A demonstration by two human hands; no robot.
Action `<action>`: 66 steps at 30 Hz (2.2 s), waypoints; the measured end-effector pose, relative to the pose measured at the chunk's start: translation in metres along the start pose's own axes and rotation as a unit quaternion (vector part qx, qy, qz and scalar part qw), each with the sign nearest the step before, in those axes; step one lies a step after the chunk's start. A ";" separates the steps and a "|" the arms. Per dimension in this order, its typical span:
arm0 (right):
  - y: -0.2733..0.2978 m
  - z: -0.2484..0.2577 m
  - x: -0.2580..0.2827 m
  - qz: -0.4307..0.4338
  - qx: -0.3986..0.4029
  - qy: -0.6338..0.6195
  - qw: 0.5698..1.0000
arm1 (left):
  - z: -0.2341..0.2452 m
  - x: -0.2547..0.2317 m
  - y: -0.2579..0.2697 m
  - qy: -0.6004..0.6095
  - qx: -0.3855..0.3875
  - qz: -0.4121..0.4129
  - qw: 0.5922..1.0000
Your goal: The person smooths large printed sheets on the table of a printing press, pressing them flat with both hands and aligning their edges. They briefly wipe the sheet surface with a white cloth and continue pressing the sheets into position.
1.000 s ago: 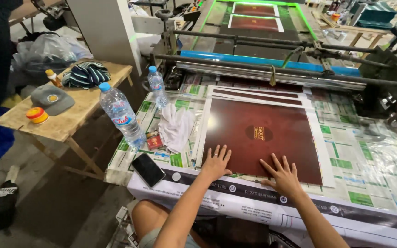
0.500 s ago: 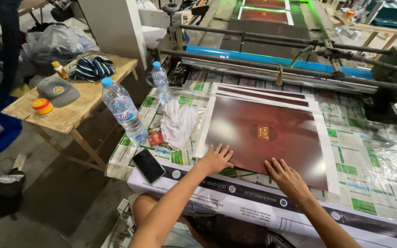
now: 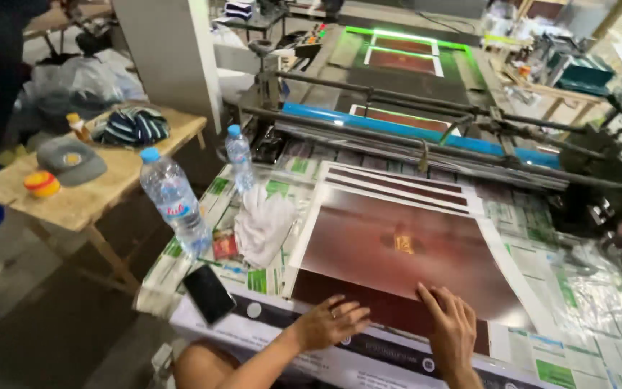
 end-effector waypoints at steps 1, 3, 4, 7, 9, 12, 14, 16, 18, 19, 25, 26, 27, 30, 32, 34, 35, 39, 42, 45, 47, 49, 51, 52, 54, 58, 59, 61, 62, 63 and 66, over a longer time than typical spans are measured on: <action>0.025 -0.022 0.000 -0.033 0.004 -0.009 0.999 | -0.005 -0.010 0.011 0.059 0.089 0.063 0.992; 0.053 -0.041 0.010 -0.065 0.013 -0.019 0.998 | -0.005 -0.024 0.027 0.122 0.179 0.128 0.968; 0.055 -0.043 0.020 -0.063 0.085 0.005 0.994 | -0.003 -0.025 0.030 0.153 0.205 0.174 0.951; 0.047 -0.067 0.020 -0.071 0.167 0.033 0.983 | 0.000 -0.010 0.021 0.181 0.212 0.210 0.937; 0.051 -0.082 0.016 -0.079 0.197 0.029 0.977 | 0.005 -0.011 0.018 0.192 0.206 0.212 0.936; 0.040 -0.093 0.004 -0.086 0.170 0.010 0.982 | 0.007 -0.011 0.016 0.194 0.212 0.211 0.934; 0.023 -0.099 -0.009 -0.084 0.195 0.015 0.977 | 0.003 -0.014 0.018 0.179 0.211 0.219 0.936; 0.000 -0.108 -0.025 -0.082 0.193 0.001 0.978 | 0.000 -0.010 0.015 0.175 0.212 0.217 0.937; -0.015 -0.117 -0.038 -0.077 0.194 -0.017 0.978 | 0.003 -0.013 0.014 0.169 0.216 0.221 0.936; -0.024 -0.124 -0.044 -0.074 0.193 -0.032 0.978 | 0.005 -0.012 0.013 0.170 0.216 0.227 0.934; -0.065 -0.156 -0.077 -0.079 0.210 -0.062 0.973 | 0.007 -0.007 0.010 0.178 0.221 0.242 0.928; -0.072 -0.163 -0.083 -0.084 0.216 -0.058 0.971 | 0.007 -0.006 0.009 0.183 0.219 0.239 0.928; -0.077 -0.166 -0.088 -0.076 0.213 -0.060 0.972 | 0.007 -0.005 0.008 0.176 0.218 0.243 0.929; -0.090 -0.180 -0.101 -0.079 0.222 -0.065 0.970 | 0.010 -0.006 0.007 0.174 0.215 0.246 0.929; -0.096 -0.189 -0.112 -0.098 0.230 -0.077 0.965 | 0.013 -0.007 0.005 0.182 0.219 0.242 0.928; -0.104 -0.202 -0.121 -0.094 0.233 -0.085 0.964 | 0.012 -0.008 0.007 0.176 0.214 0.244 0.929; -0.107 -0.207 -0.127 -0.101 0.238 -0.089 0.962 | 0.012 -0.009 0.007 0.180 0.211 0.240 0.930; -0.121 -0.227 -0.144 -0.094 0.235 -0.095 0.963 | 0.007 -0.008 0.014 0.178 0.205 0.241 0.932; -0.130 -0.225 -0.137 -0.101 0.221 -0.086 0.966 | -0.004 0.001 0.021 0.174 0.205 0.238 0.933; -0.092 -0.193 -0.102 -0.112 0.200 -0.084 0.970 | -0.004 -0.012 0.028 0.145 0.200 0.244 0.938; -0.072 -0.168 -0.066 -0.080 0.132 -0.047 0.987 | -0.005 -0.005 0.029 0.132 0.208 0.295 0.923; -0.030 -0.139 -0.042 -0.075 0.109 -0.051 0.990 | 0.004 0.008 0.013 0.144 0.215 0.318 0.912; 0.013 -0.110 -0.023 -0.065 0.098 -0.058 0.991 | 0.011 0.004 0.010 0.161 0.228 0.351 0.894; 0.029 -0.097 -0.019 -0.056 0.088 -0.087 0.991 | 0.013 -0.001 0.011 0.163 0.233 0.366 0.886; 0.039 -0.083 -0.020 -0.050 0.062 -0.111 0.991 | 0.007 0.011 0.009 0.159 0.231 0.371 0.885; 0.064 -0.057 -0.022 -0.036 0.090 -0.106 0.990 | -0.003 0.001 0.024 0.130 0.218 0.378 0.891; 0.059 -0.053 -0.021 -0.027 0.121 -0.089 0.988 | -0.006 0.003 0.025 0.112 0.209 0.372 0.898; 0.060 -0.053 -0.021 -0.022 0.136 -0.061 0.989 | -0.007 0.001 0.026 0.104 0.204 0.365 0.902; 0.060 -0.054 -0.020 -0.015 0.153 -0.038 0.987 | -0.007 -0.001 0.027 0.095 0.202 0.362 0.905; 0.058 -0.052 -0.020 -0.013 0.150 -0.036 0.988 | -0.010 -0.002 0.031 0.094 0.198 0.362 0.906; 0.046 -0.045 -0.023 0.001 0.170 -0.001 0.985 | -0.018 0.001 0.037 0.064 0.184 0.346 0.918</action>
Point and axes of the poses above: each hand's wrist, its own y-axis away from the middle knuckle, its own z-axis out of the back of the hand, x = y × z, the point moved 4 cm from there along -y, towards the middle knuckle, and after that the axes turned 11 degrees about z, right-handed, at the moved point
